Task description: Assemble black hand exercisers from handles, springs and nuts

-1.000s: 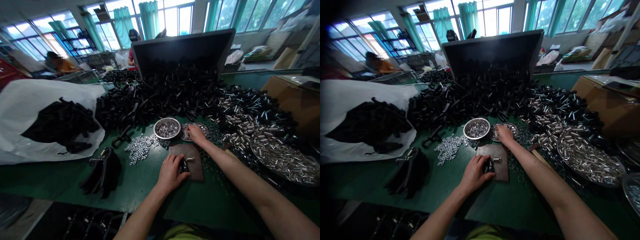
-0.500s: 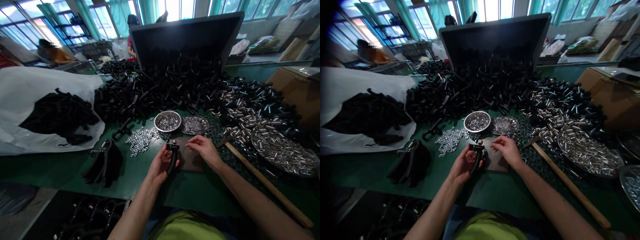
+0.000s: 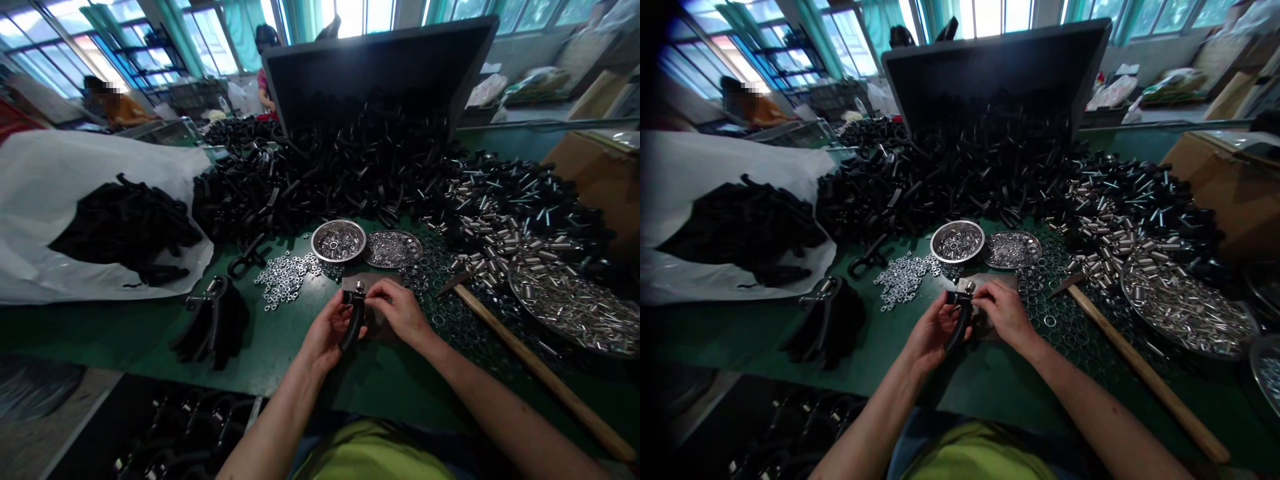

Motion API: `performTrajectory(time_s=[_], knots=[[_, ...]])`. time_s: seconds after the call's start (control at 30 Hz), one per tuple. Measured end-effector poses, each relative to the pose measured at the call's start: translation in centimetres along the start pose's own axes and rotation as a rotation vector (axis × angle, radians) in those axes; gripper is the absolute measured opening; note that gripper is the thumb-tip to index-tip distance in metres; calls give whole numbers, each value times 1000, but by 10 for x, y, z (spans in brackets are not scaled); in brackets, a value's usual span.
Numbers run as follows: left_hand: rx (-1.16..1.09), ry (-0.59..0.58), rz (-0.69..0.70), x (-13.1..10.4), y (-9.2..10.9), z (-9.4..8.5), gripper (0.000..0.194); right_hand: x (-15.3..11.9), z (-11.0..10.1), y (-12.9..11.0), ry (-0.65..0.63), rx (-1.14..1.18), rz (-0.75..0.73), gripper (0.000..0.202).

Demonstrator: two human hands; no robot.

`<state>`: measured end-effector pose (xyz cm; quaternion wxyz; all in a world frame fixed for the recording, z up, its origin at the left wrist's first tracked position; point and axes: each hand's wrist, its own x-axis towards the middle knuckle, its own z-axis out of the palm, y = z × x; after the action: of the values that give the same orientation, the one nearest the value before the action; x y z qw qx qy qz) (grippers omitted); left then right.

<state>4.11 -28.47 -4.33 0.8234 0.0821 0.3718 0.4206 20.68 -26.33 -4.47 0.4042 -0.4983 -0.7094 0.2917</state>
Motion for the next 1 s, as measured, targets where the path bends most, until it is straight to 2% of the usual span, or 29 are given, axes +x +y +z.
performTrajectory(time_s=[0.1, 0.2, 0.3, 0.43, 0.53, 0.63, 0.8, 0.87, 0.93, 1.0], knots=[[207, -12, 48, 1, 6, -2, 35, 1, -7, 10, -72, -85, -121, 6], [580, -95, 147, 6, 15, -2, 46, 4, -16, 24, -188, -395, -425, 25], [1007, -115, 318, 15, 18, -1, 56, 7, -20, 38, -307, -697, -679, 29], [1552, -53, 634, 20, 5, -3, 65, 9, -17, 48, -377, -759, -771, 30], [1870, -9, 780, 16, -9, -7, 65, 4, -20, 46, -387, -770, -769, 29], [1992, 20, 840, 11, -18, -10, 62, -11, -38, 43, -324, -872, -625, 30], [1927, 140, 825, 13, -22, -12, 61, -63, -99, 55, -26, -1141, -12, 31], [1939, 173, 803, 14, -21, -11, 56, -85, -118, 68, 16, -1212, 186, 32], [1961, 190, 787, 14, -20, -9, 54, -100, -128, 81, 11, -1200, 293, 31], [1978, 193, 782, 14, -18, -7, 54, -106, -131, 87, 17, -1155, 324, 28]])
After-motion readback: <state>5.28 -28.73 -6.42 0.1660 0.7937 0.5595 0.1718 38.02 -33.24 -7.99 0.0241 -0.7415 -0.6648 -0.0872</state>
